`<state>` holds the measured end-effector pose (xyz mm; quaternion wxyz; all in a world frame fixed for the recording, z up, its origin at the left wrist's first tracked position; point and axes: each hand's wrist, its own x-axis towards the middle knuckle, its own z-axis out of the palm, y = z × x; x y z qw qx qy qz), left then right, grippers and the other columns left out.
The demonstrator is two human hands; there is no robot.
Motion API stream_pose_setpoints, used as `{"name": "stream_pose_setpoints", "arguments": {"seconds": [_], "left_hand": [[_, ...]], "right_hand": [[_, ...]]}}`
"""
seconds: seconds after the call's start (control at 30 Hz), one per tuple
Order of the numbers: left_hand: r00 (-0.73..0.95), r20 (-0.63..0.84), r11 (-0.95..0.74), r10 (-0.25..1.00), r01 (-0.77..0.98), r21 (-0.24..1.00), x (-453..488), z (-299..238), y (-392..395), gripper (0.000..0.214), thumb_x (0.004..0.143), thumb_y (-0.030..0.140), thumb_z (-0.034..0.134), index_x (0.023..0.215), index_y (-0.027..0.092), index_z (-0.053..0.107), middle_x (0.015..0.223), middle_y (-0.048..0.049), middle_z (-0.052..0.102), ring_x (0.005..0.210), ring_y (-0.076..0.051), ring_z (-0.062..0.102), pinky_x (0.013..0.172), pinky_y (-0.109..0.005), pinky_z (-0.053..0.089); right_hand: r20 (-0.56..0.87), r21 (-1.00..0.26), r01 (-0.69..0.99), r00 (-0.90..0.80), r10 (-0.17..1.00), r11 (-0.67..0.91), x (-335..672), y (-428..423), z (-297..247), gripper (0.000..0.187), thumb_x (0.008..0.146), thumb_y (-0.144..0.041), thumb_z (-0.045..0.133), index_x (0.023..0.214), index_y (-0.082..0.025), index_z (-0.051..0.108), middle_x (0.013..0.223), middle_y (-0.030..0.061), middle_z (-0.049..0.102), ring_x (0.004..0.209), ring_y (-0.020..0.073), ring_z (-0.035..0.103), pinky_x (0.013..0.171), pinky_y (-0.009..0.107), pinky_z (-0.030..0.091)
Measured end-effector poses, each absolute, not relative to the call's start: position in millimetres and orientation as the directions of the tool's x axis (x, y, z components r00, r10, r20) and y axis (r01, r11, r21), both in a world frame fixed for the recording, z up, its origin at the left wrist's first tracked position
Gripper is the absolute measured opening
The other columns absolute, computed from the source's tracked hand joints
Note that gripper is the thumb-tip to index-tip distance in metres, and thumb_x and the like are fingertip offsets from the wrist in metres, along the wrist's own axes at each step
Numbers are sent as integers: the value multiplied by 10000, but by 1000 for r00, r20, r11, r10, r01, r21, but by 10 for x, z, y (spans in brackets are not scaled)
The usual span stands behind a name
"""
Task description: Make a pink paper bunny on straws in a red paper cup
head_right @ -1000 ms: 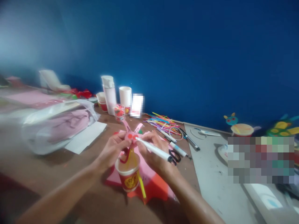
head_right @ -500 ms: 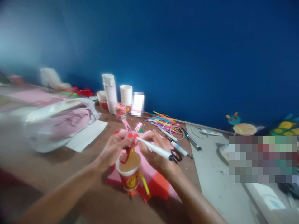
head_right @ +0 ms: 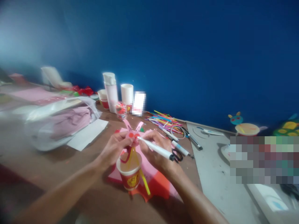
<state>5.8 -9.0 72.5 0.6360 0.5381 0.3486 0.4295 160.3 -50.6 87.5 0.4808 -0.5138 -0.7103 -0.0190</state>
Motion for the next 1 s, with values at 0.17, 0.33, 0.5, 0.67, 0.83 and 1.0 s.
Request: {"name": "stream_pose_setpoints", "arguments": {"seconds": [0.17,0.33,0.5,0.67,0.83,1.0], "left_hand": [[379,7,63,925,-172,983,67,728,-90,155,707,250,628,651,106,617,574,-2,557,521,-68,445,495,-196,315],[381,2,57,925,-145,988,65,725,-83,147,711,236,613,645,105,613,559,-2,550,513,-72,442,480,-200,305],[378,21,40,925,-154,987,69,739,-83,131,707,213,606,632,106,621,566,-4,568,523,-74,462,498,-200,334],[375,11,58,927,-172,983,79,771,-92,124,701,212,615,634,109,635,555,1,569,516,-72,461,496,-196,338],[376,15,51,927,-166,985,79,775,-100,141,703,233,614,631,113,635,558,3,565,518,-75,462,497,-200,338],[398,10,42,918,-122,992,60,719,-83,152,731,237,587,656,113,634,579,5,550,525,-73,442,496,-206,317]], "right_hand": [[695,-450,764,-25,718,463,1608,-508,853,99,758,-224,603,678,-201,548,565,-52,559,447,71,469,447,193,355],[699,-431,769,-45,713,472,1612,-505,852,119,780,-257,585,690,-196,537,560,-47,561,438,70,465,443,194,352],[701,-417,772,-62,710,479,1630,-498,830,103,786,-253,585,713,-196,538,570,-50,563,437,65,460,444,189,347],[704,-424,758,-68,707,495,1637,-483,816,101,786,-251,594,714,-200,545,595,-45,573,459,68,475,456,187,355],[668,-446,785,-28,744,430,1680,-468,747,86,768,-268,613,734,-203,567,618,-29,585,496,88,512,482,200,389],[643,-459,807,13,766,371,1710,-458,703,115,766,-310,609,751,-199,581,630,-14,595,493,98,524,461,207,394]]}}
